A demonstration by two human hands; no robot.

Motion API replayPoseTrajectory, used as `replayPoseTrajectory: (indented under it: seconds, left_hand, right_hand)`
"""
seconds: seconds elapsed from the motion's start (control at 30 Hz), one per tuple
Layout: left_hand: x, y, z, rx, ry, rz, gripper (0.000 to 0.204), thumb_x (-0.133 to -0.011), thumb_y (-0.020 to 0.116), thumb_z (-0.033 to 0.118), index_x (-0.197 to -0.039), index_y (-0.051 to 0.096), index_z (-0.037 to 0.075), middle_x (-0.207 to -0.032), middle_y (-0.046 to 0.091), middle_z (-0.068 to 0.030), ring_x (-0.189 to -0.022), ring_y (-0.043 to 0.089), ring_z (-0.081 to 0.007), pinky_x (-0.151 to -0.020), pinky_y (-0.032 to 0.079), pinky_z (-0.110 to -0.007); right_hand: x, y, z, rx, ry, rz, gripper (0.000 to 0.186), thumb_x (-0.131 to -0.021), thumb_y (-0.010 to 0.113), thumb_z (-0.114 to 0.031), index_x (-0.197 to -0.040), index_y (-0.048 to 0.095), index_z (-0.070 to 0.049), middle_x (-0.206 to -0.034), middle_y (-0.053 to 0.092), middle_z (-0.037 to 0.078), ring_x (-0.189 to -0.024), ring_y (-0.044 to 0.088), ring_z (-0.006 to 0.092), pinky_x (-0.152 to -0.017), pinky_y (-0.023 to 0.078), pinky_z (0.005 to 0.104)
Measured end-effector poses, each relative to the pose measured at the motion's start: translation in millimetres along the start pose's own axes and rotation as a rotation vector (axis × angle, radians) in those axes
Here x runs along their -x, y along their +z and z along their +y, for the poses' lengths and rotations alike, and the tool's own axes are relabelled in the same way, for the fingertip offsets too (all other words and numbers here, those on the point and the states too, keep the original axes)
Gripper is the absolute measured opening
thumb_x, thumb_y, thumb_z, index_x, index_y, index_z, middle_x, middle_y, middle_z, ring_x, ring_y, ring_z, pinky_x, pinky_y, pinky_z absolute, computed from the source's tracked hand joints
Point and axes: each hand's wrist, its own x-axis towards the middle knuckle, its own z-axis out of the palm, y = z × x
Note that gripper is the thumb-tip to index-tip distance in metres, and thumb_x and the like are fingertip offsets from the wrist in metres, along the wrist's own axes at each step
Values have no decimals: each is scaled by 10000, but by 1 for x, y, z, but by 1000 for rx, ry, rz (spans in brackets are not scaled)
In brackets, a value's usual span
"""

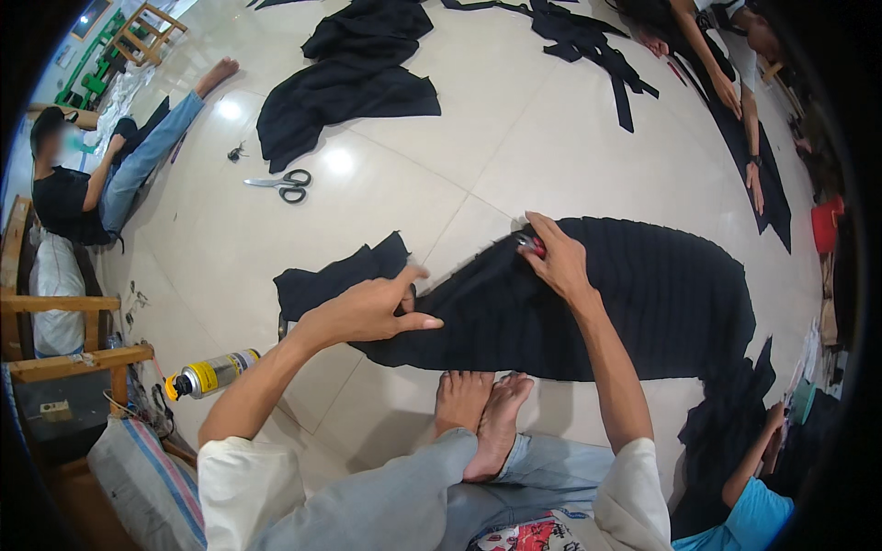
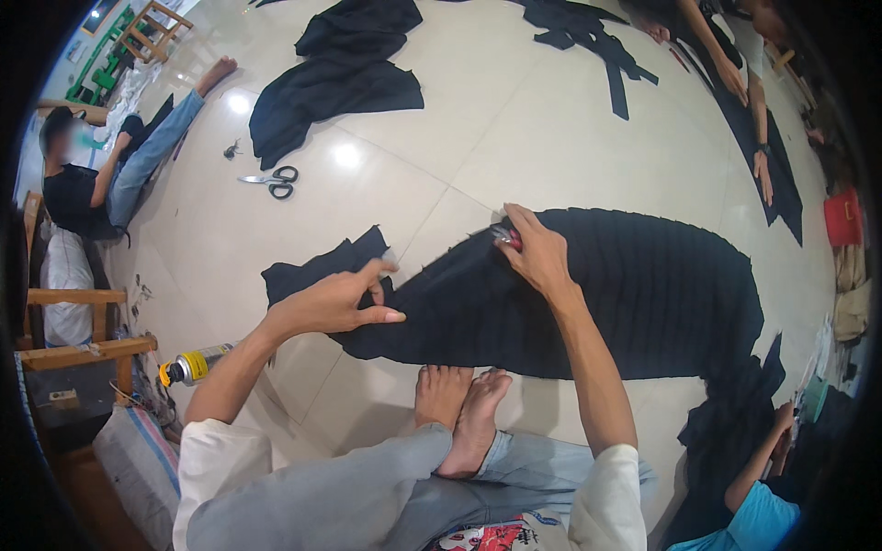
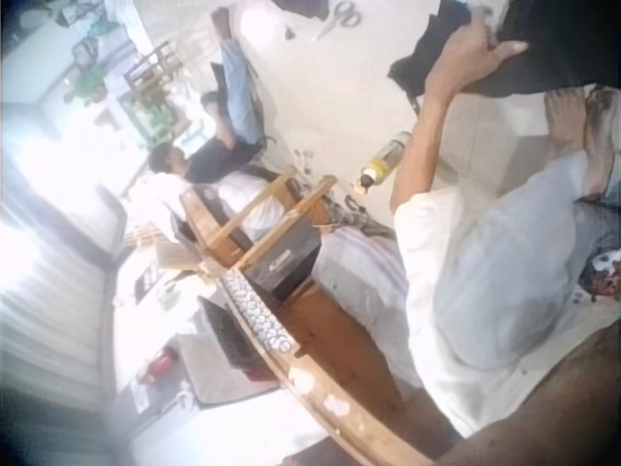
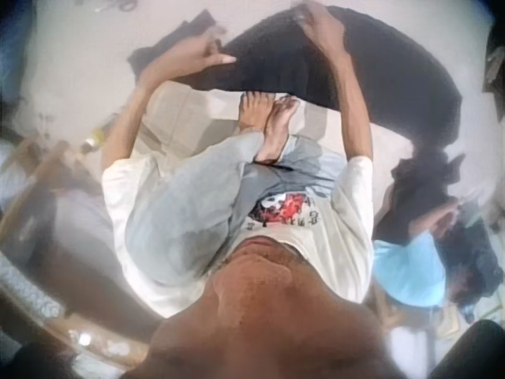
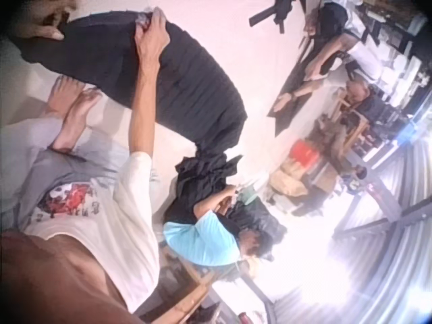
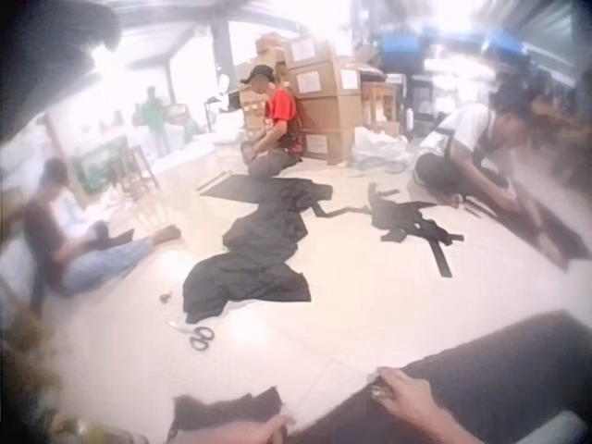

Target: The person sits on the floor and uses small scissors to trim the edges of a large black fabric piece. They repeatedly fold and unfold the fabric to align edges and continue trimming along the perimeter.

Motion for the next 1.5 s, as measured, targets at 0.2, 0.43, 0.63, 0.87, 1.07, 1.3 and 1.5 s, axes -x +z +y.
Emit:
replayPoseTrajectory:
  seconds: [0.2,0.43,0.63,0.87,1.07,1.3,1.5]
  left_hand:
    - [19,7,-47,-487,425,176,675,-797,657,623,-915,685,-41,-745,650,-143,-789,640,-340,-946,436,-463]
    - [30,-8,-32,-517,157,-375,642,-760,737,529,-1119,626,8,-746,644,-133,-824,671,-322,-935,441,-483]
    - [42,-13,-68,-682,-105,-137,424,-762,771,258,-1118,639,69,-806,682,-128,-843,668,-320,-754,515,-397]
    - [78,-61,-46,-26,-228,-37,254,-798,767,193,-923,645,8,-721,599,-81,-738,601,-168,-706,479,-295]
    - [134,-146,22,391,-176,40,238,-821,758,181,-879,670,-32,-753,631,14,-681,526,-51,-660,432,-213]
    - [-12,-124,-54,-41,-141,378,377,-855,720,236,-1026,618,-84,-931,640,-157,-950,611,-213,-858,455,-323]
    - [-34,77,-23,-232,391,580,482,-756,752,237,-1161,622,11,-1283,567,-191,-1220,509,-374,-1028,387,-494]
  right_hand:
    - [-8,8,14,122,-51,-285,324,-806,720,-136,-1110,613,-102,-1068,601,93,-837,647,330,-719,521,408]
    - [55,-31,26,-176,161,-24,318,-748,529,94,-1026,583,-48,-970,607,127,-814,632,290,-749,501,319]
    - [120,-93,12,-194,228,461,326,-784,413,130,-1033,556,-24,-901,551,39,-704,446,109,-665,395,235]
    - [152,-137,20,-198,283,625,348,-794,392,134,-1046,572,-24,-908,550,0,-681,397,40,-600,328,188]
    - [189,-238,14,62,135,752,263,-997,440,-172,-1090,583,28,-1061,601,91,-1019,575,203,-939,425,327]
    - [23,-239,47,145,237,253,227,-917,562,-115,-1102,600,11,-919,660,140,-871,641,199,-835,484,319]
    - [44,-135,129,351,327,440,315,-904,667,-246,-1170,652,-77,-1031,699,181,-949,685,304,-836,512,390]
